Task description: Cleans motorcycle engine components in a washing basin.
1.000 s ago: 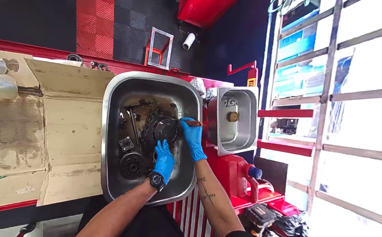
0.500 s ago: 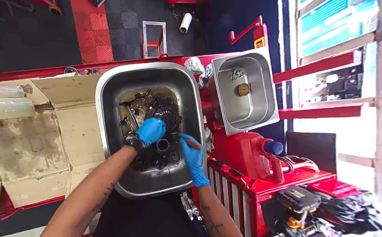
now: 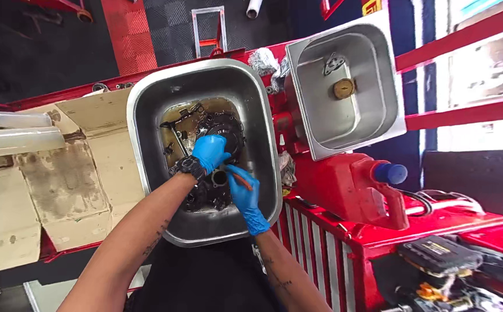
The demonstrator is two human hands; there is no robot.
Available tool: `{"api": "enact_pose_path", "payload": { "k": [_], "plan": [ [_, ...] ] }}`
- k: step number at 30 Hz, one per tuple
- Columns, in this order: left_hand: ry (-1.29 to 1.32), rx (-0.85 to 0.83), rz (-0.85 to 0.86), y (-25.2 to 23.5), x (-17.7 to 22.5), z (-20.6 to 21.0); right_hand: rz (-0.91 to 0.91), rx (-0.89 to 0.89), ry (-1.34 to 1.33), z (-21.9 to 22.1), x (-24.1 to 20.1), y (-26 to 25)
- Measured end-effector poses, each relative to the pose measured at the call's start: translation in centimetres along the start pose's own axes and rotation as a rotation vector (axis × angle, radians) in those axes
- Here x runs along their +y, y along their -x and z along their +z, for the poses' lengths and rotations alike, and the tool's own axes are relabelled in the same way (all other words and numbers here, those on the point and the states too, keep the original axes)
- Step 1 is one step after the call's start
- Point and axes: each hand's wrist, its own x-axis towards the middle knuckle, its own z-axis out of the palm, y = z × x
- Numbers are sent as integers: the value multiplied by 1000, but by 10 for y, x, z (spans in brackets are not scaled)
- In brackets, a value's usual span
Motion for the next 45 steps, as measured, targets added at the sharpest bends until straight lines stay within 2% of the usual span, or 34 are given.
{"api": "enact_pose_path", "payload": {
  "k": [2, 6, 10, 12, 13, 16, 18, 20, 22, 26, 29, 32, 34, 36, 38, 41, 43, 45],
  "plan": [
    [-65, -8, -56, -5, 16, -1, 16, -75, 9, 6, -3, 10],
    [-114, 30, -110, -11, 27, 8, 60, -178, 93, -37, -1, 38],
    [-113, 29, -134, -14, 29, 10, 22, -492, 368, -16, 8, 44],
    [-134, 23, -147, -17, 30, 10, 71, -689, 422, -13, 11, 47],
    [-141, 22, -152, -17, 30, 11, 92, -710, 389, -21, 7, 48],
    [-140, 16, -151, -17, 29, 9, 47, -392, 161, -37, -4, 27],
    [-155, -10, -163, -21, 30, 4, 31, -237, 107, -14, 0, 8],
    [-159, -12, -160, -24, 29, 4, 66, -254, 172, 10, 6, 6],
    [-172, -27, -156, -25, 28, 3, 90, -290, 217, 10, 7, 9],
    [-176, -42, -151, -28, 28, 0, 107, -102, 230, 23, 0, 11],
    [-198, -73, -135, -27, 27, -4, 109, -140, 237, 19, -3, 22],
    [-217, -72, -116, -26, 29, -5, 163, -26, 311, 31, -2, 14],
    [-227, -66, -109, -23, 26, -4, 197, -34, 278, 42, -8, 28],
    [-230, -59, -95, -24, 24, -6, 220, -48, 209, 25, -15, 31],
    [-220, -67, -71, -22, 22, -4, 257, 30, 151, 11, -17, 29],
    [-217, -89, -52, -22, 22, -8, 262, 66, 117, 15, -10, 34],
    [-232, -119, -64, -24, 23, -13, 241, 193, 83, 4, -14, 30],
    [-247, -134, -71, -27, 21, -13, 249, 397, 62, -15, -8, 11]
  ]
}}
